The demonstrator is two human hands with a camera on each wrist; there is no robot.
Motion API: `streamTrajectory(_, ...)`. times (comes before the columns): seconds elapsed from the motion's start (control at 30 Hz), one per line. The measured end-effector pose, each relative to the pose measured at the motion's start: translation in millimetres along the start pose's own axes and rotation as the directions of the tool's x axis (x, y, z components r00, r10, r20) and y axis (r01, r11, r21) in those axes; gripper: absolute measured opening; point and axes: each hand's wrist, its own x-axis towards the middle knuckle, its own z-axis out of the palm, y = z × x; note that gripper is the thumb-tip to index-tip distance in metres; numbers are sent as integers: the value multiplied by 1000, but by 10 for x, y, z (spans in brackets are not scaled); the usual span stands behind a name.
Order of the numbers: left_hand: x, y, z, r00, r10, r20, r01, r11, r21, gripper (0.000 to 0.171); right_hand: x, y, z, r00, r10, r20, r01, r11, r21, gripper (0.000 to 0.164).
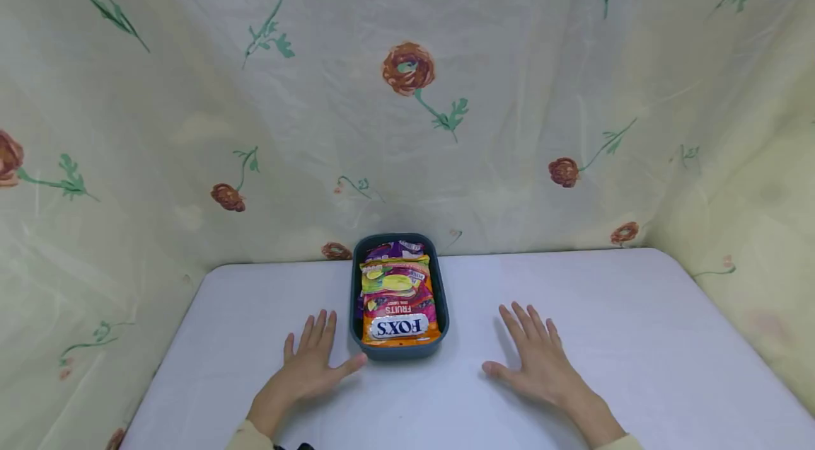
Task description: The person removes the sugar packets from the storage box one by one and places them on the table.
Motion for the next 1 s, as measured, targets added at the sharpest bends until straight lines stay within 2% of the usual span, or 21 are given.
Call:
streamTrajectory(0.07,42,-22,16,1000,-1,-13,-1,990,-144,93,3,2,-2,1000,6,5,-6,999,46,90)
streamTrajectory(0.1,60,-26,24,999,-3,-36,-5,975,-223,87,3,4,-4,1000,12,10,-13,996,83,88)
streamTrajectory(0.17,96,-15,40,995,-23,-102,-20,916,-400,76,7,13,-5,1000,24,17,-27,983,180,81)
streamTrajectory(0.23,142,26,65,983,-65,-170,-43,824,-565,70,16,25,-1,999,33,14,-36,960,276,75)
streamTrajectory(0.33,202,151,107,971,-145,-191,-62,620,-782,65,48,36,17,1000,10,2,-10,897,441,69)
streamTrajectory(0.4,237,247,148,964,-187,-190,-71,508,-858,62,68,39,38,1000,-4,-7,7,857,515,66)
streamTrajectory(0.43,250,296,174,962,-208,-178,-64,462,-885,61,79,36,48,1000,-9,-13,14,835,551,64)
streamTrajectory(0.47,260,343,200,960,-215,-181,-73,430,-900,60,91,35,58,1000,-8,-17,16,814,581,62)
streamTrajectory(0.6,312,530,326,941,-257,-219,-117,359,-926,57,115,29,67,998,18,-54,24,726,687,53)
streamTrajectory(0.7,334,630,406,920,-305,-246,-150,305,-941,54,142,-12,72,996,-7,-87,72,628,775,48)
streamTrajectory(0.77,337,667,447,905,-341,-254,-165,269,-949,52,159,-63,83,994,-38,-100,104,573,813,46)
streamTrajectory(0.87,338,680,488,892,-366,-266,-182,248,-952,51,182,-167,103,992,-54,-111,123,519,846,45)
streamTrajectory(0.93,329,666,497,892,-366,-265,-186,239,-953,50,197,-258,98,993,-46,-105,114,498,860,45)
streamTrajectory(1.0,314,641,491,897,-361,-256,-175,244,-954,51,214,-365,77,996,-23,-83,84,468,880,45)
